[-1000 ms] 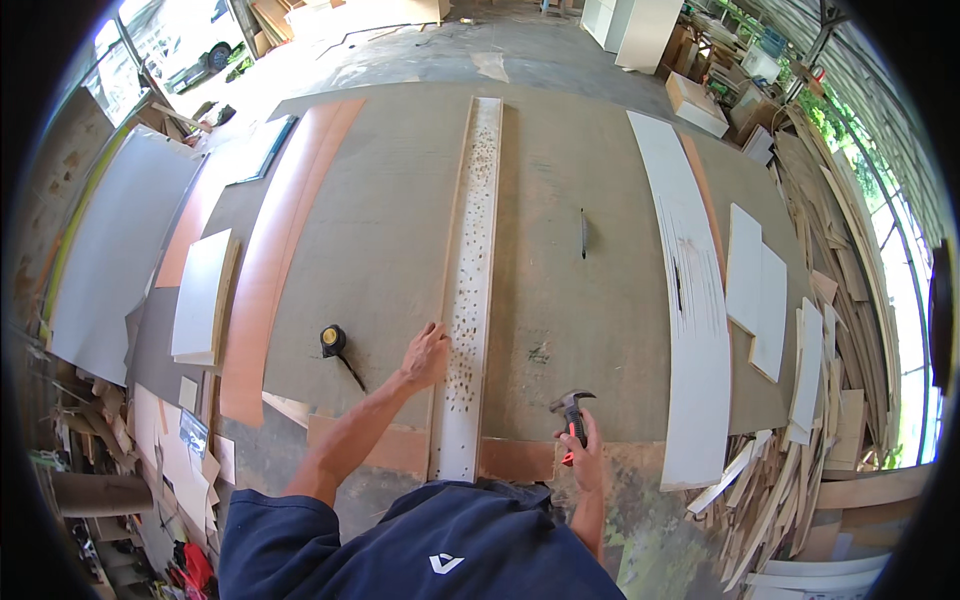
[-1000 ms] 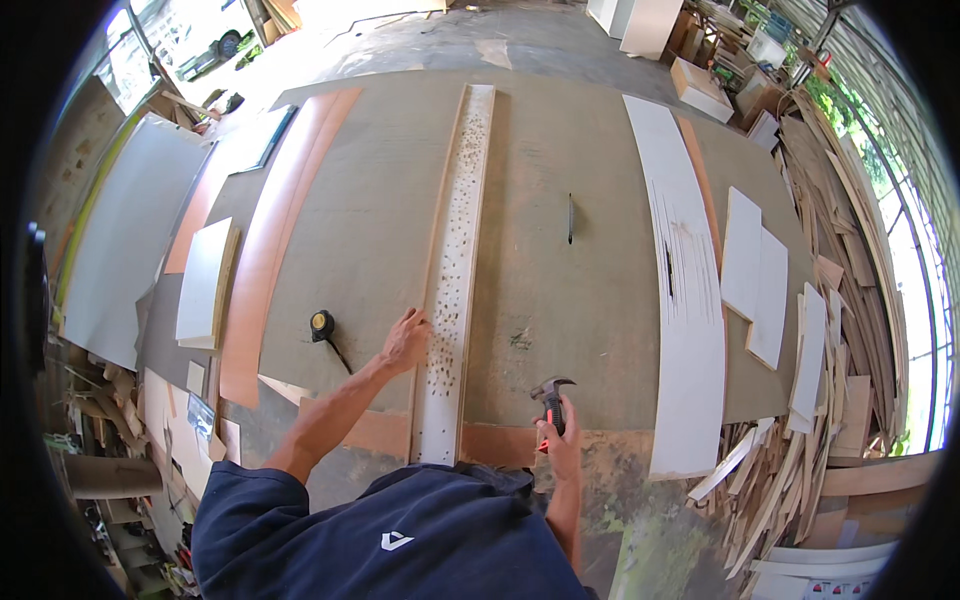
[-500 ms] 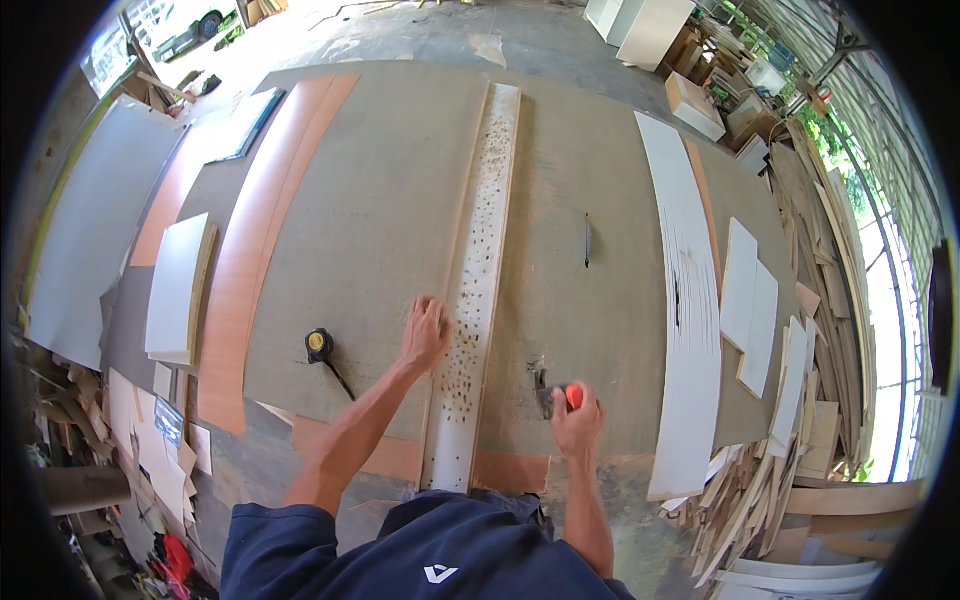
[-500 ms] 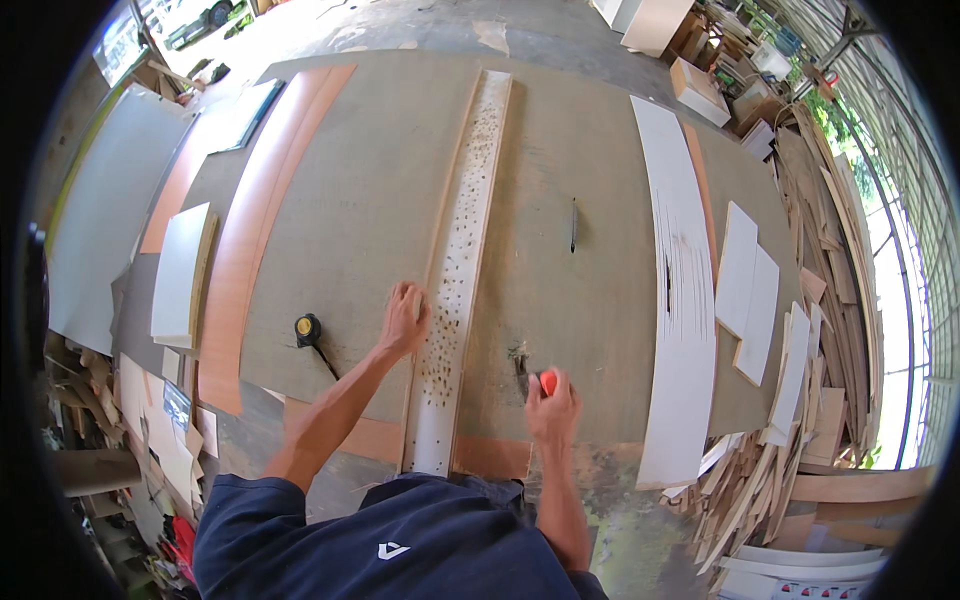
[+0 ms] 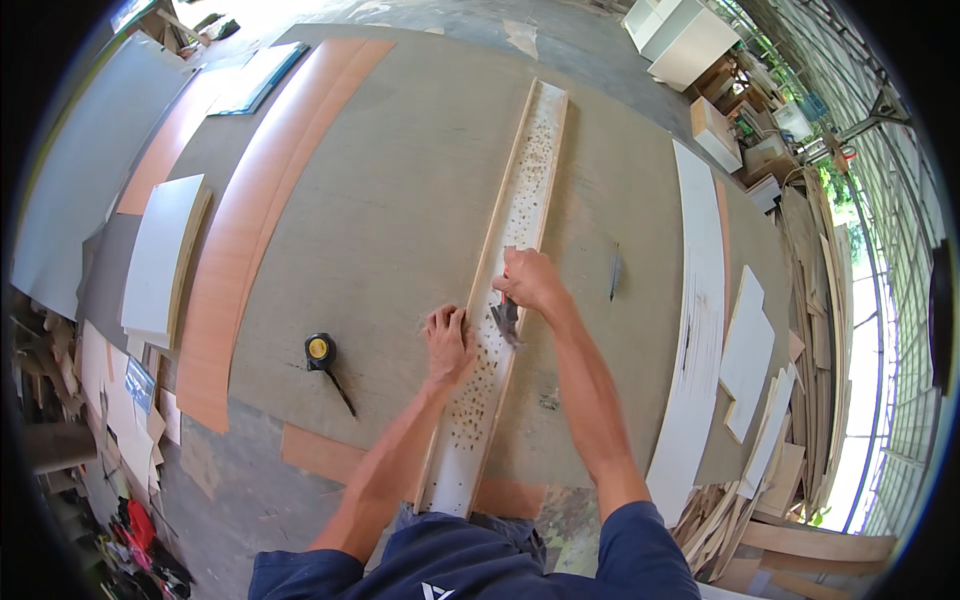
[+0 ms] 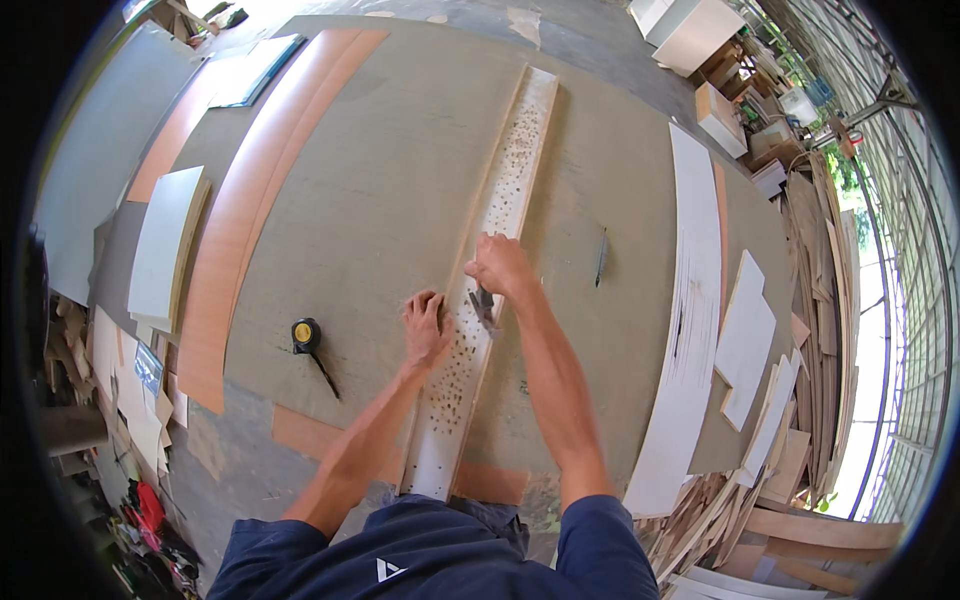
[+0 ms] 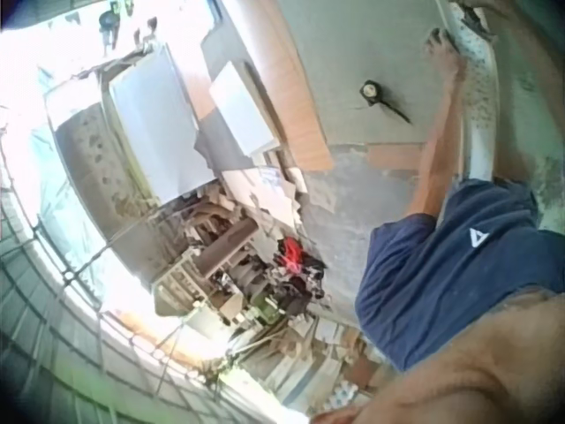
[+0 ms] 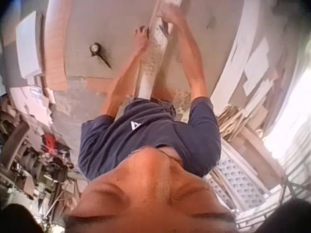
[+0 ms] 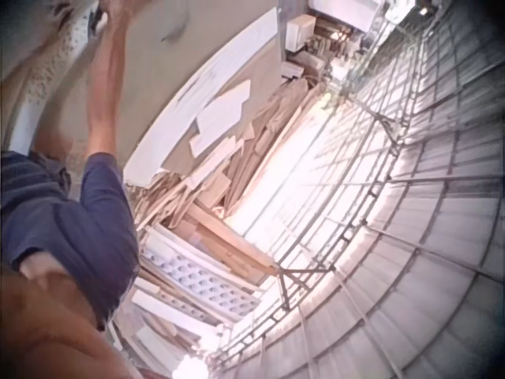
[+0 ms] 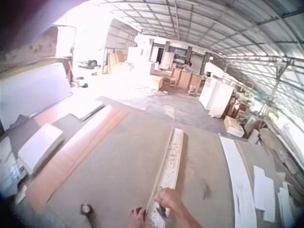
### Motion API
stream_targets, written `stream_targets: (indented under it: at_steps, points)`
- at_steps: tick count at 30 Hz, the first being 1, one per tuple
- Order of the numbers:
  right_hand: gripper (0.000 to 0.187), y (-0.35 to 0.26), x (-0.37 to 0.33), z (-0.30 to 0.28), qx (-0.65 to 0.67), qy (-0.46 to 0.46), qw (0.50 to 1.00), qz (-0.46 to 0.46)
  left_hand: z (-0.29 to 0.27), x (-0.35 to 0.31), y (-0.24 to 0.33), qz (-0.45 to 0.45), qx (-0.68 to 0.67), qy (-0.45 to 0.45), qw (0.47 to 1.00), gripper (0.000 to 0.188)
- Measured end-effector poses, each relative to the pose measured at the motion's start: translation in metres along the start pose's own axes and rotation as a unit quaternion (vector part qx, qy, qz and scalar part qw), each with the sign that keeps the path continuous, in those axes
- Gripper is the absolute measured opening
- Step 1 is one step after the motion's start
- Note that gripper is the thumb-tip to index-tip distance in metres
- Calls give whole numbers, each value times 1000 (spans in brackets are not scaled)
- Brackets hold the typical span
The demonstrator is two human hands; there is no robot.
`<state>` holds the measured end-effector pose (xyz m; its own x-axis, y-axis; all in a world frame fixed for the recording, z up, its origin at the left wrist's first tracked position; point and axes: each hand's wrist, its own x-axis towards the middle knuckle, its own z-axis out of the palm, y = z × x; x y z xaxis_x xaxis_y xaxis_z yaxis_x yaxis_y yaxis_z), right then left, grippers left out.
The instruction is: The person uses a measuring tape and pencil to mark wood panels, hammers nails into a board, and handles multiple pieces of wood and laminate sheets on a workbench.
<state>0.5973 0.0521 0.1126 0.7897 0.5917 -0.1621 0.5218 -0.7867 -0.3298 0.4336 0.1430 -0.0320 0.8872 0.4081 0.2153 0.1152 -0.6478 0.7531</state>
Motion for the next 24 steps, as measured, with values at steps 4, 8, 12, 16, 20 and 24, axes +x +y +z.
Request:
stream_targets:
  at_steps: [4,8,12,16,20,24]
  points:
    - [30,-3,37,12,30,1,999,-11,-2,-1,3,-13,-18,2,1000,42]
    - [22,0,38,16,72,78,993,-55,-6,-1,4,-28,-31,-7,999,43]
    - [18,13,-4,35,138,250,948,-138,-6,0,6,-20,-30,4,999,43]
    - [17,23,-61,48,197,327,920,-92,-8,0,1,-11,-16,-1,1000,43]
    - [12,42,-119,27,288,411,862,-62,-11,-1,6,-27,-90,38,995,40]
    - [8,31,-171,-17,558,421,714,-15,-32,-6,48,-58,-338,4,939,32]
